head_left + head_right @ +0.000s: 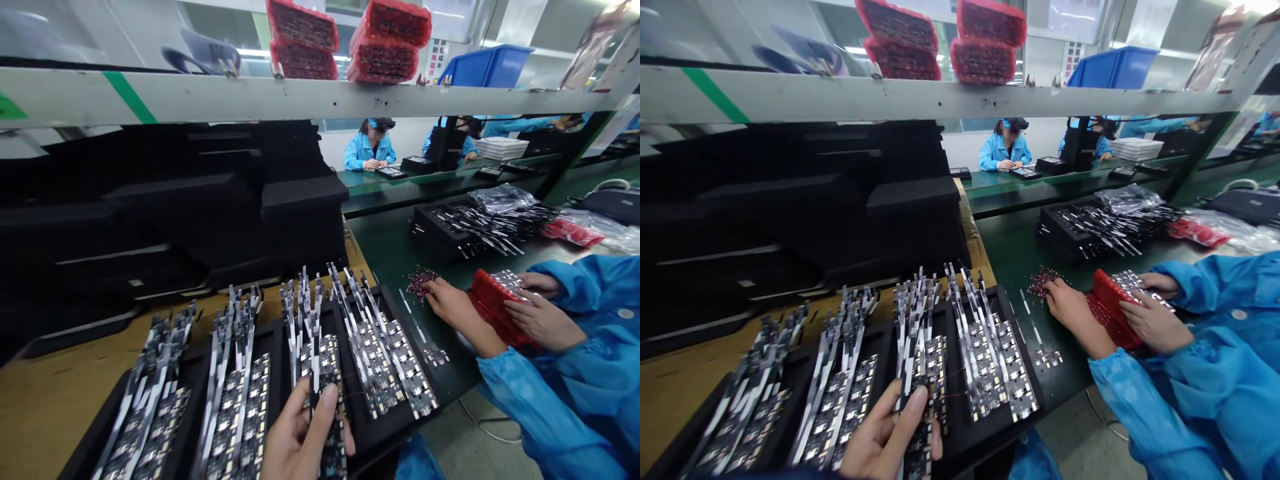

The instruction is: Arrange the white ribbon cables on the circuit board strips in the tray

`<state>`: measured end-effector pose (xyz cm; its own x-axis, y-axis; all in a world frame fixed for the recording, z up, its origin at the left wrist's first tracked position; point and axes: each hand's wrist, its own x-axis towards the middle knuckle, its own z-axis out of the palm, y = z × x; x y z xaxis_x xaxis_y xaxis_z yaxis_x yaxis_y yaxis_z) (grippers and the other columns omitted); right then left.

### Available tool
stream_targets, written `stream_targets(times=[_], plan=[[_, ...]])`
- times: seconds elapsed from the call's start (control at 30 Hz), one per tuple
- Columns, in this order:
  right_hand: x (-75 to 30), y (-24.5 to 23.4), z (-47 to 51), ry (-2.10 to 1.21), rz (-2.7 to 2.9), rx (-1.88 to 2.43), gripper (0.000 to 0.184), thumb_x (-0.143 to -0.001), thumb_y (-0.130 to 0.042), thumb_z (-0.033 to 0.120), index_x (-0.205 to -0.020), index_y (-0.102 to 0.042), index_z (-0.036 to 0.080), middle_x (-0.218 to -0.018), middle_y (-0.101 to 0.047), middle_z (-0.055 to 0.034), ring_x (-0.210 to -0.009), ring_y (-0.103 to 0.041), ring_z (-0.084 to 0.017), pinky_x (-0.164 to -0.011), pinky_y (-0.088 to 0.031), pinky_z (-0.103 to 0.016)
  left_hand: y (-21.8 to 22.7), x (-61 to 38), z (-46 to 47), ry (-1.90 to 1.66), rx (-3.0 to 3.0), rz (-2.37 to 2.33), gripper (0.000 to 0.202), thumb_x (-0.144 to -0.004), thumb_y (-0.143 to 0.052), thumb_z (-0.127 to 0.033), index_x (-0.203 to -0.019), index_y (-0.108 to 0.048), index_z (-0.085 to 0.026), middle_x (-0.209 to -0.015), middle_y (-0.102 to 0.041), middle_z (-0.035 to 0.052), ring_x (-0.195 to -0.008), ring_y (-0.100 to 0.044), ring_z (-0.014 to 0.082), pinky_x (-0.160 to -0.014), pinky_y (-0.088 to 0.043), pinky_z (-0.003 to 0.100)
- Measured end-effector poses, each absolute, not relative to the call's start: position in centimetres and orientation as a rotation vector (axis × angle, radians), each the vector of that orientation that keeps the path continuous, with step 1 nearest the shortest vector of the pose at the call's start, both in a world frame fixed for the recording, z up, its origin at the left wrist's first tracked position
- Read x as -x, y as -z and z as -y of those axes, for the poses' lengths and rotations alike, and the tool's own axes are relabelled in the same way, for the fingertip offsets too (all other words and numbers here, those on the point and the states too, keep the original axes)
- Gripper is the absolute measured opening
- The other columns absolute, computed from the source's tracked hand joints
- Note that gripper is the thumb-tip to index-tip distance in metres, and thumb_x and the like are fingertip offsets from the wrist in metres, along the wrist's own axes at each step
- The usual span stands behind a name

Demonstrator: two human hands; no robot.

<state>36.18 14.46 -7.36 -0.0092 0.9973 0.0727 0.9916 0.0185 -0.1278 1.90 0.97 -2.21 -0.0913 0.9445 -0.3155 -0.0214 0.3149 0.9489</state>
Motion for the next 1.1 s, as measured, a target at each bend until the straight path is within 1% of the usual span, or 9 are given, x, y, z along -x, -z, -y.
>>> stream_targets(times=[0.1,0.2,0.33,0.4,0.53,0.7,0.87,1.0,1.1], plan=[[-36.4,7.7,-15.0,-0.099,2.136,2.065,0.024,-0.112,-0.077,0.038,-0.126,-0.076,0.018,-0.127,-0.079,-0.0078,-0.108,-0.078,-0.025,-0.094,-0.069,-0.046,1.7,-2.0,-0.7,-1.109,-0.994,-1.328,0.054,-0.066,-0.070,-0.067,-0.091,-0.065,-0.021,-0.046,-0.065,0.0065,-0.043,-0.061,0.0329,-0.048,-0.049,0.035],[-36.8,7.7,-15.1,-0.126,2.088,1.999,0.021,-0.113,-0.073,0.037,-0.120,-0.076,0.018,-0.125,-0.078,-0.0072,-0.106,-0.077,-0.024,-0.093,-0.067,-0.045,1.4,-2.0,-0.4,-1.149,-1.004,-1.278,0.052,-0.068,-0.072,-0.063,-0.099,-0.061,-0.022,-0.054,-0.067,0.0067,-0.054,-0.063,0.0359,-0.058,-0.049,0.039],[-37.4,6.8,-14.4,-0.189,1.962,1.878,0.020,-0.116,-0.059,0.030,-0.117,-0.077,0.020,-0.124,-0.080,-0.0102,-0.108,-0.077,-0.025,-0.096,-0.060,-0.038,1.6,-2.0,-0.3,-1.144,-1.039,-1.218,0.048,-0.069,-0.073,-0.059,-0.100,-0.060,-0.025,-0.064,-0.068,0.0083,-0.057,-0.061,0.0359,-0.057,-0.047,0.039],[-37.6,6.1,-14.1,-0.240,1.891,1.831,0.021,-0.115,-0.058,0.029,-0.115,-0.077,0.021,-0.119,-0.084,-0.0113,-0.108,-0.079,-0.027,-0.096,-0.057,-0.037,1.5,-2.1,-0.4,-1.127,-1.036,-1.216,0.043,-0.069,-0.074,-0.057,-0.095,-0.060,-0.026,-0.067,-0.068,0.0086,-0.055,-0.060,0.0352,-0.055,-0.047,0.039],[-37.6,4.7,-13.3,-0.367,1.731,1.760,0.018,-0.113,-0.062,0.034,-0.109,-0.076,0.025,-0.091,-0.085,-0.0073,-0.084,-0.081,-0.027,-0.086,-0.055,-0.038,0.8,-2.2,-0.5,-1.092,-1.002,-1.204,0.036,-0.070,-0.076,-0.054,-0.090,-0.063,-0.027,-0.071,-0.070,0.0112,-0.059,-0.063,0.0386,-0.052,-0.050,0.039],[-36.1,2.9,-11.3,-0.526,1.538,1.607,0.030,-0.112,-0.065,0.049,-0.119,-0.076,0.022,-0.109,-0.086,-0.0116,-0.074,-0.075,-0.021,-0.078,-0.057,-0.036,1.8,-2.1,-0.7,-1.166,-1.037,-1.232,0.037,-0.074,-0.072,-0.054,-0.092,-0.065,-0.023,-0.068,-0.071,0.0113,-0.059,-0.066,0.0381,-0.058,-0.053,0.041],[-34.8,1.8,-10.2,-0.723,1.432,1.508,0.043,-0.106,-0.074,0.054,-0.127,-0.083,0.018,-0.100,-0.087,-0.0119,-0.070,-0.069,-0.019,-0.064,-0.053,-0.033,3.2,-1.8,-1.0,-1.177,-1.117,-1.189,0.042,-0.080,-0.064,-0.055,-0.105,-0.059,-0.021,-0.057,-0.068,0.0078,-0.049,-0.064,0.0338,-0.053,-0.053,0.038],[-35.1,2.2,-11.2,-0.847,1.343,1.476,0.045,-0.098,-0.081,0.054,-0.123,-0.085,0.016,-0.108,-0.089,-0.0153,-0.066,-0.065,-0.017,-0.053,-0.045,-0.031,3.0,-1.9,-0.9,-1.170,-1.107,-1.205,0.032,-0.081,-0.062,-0.055,-0.091,-0.061,-0.025,-0.060,-0.068,0.0091,-0.054,-0.065,0.0351,-0.051,-0.051,0.036],[-35.2,2.4,-11.5,-0.924,1.290,1.465,0.042,-0.094,-0.086,0.052,-0.116,-0.087,0.016,-0.103,-0.089,-0.0153,-0.062,-0.061,-0.016,-0.050,-0.042,-0.030,3.0,-1.9,-0.8,-1.167,-1.105,-1.204,0.031,-0.081,-0.063,-0.056,-0.087,-0.061,-0.025,-0.059,-0.068,0.0094,-0.058,-0.066,0.0365,-0.052,-0.050,0.037]])
